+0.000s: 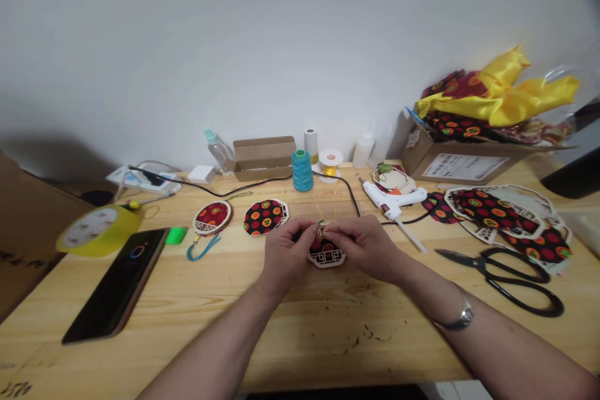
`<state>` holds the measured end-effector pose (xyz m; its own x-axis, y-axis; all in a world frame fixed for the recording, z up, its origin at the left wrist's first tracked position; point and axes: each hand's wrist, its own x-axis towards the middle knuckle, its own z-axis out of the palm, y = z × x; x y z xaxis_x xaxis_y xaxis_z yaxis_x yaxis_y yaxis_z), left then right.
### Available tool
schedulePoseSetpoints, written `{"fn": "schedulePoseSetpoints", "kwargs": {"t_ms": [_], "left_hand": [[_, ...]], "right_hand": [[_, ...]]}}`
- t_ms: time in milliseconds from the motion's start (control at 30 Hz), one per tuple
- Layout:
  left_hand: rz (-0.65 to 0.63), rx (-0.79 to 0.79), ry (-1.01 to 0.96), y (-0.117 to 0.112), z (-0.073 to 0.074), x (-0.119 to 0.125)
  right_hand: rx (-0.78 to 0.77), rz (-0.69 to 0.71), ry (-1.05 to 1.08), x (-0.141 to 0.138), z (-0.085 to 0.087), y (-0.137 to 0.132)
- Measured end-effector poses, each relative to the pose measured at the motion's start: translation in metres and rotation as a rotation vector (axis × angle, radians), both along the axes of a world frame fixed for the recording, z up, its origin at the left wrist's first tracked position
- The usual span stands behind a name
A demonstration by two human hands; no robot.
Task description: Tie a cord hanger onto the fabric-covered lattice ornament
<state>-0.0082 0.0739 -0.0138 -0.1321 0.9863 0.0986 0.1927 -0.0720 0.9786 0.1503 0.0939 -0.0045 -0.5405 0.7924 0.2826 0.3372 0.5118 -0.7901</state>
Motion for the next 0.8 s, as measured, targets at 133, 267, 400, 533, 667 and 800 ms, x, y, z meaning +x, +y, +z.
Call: {"fn": "schedulePoseSetpoints", "kwargs": {"t_ms": [133, 267, 400, 533, 667, 800], "left_hand": [[0.022, -0.028, -0.041, 0.001, 0.000, 0.000], [0.045, -0.090, -0.137, 0.004, 0.000, 0.000], [0.045, -0.182, -0.294, 0.006, -0.001, 0.001], [0.010, -0.280, -0.478, 0.008, -0.002, 0.002], [-0.023, -0.311, -0.606, 0.010, -0.002, 0.000], [-0.055, -0.318, -0.655, 0.008, -0.001, 0.000]], "right_hand": [[0.056, -0.007, -0.048, -0.001, -0.001, -0.002], [0.226, -0.067, -0.157, -0.002, -0.007, -0.001], [0.444, -0.080, -0.263, -0.003, -0.016, -0.001], [0.497, -0.016, -0.336, -0.005, -0.023, -0.004], [0.407, 0.014, -0.298, -0.006, -0.019, -0.005], [0.100, -0.086, -0.027, -0.006, -0.010, 0.002]]}}
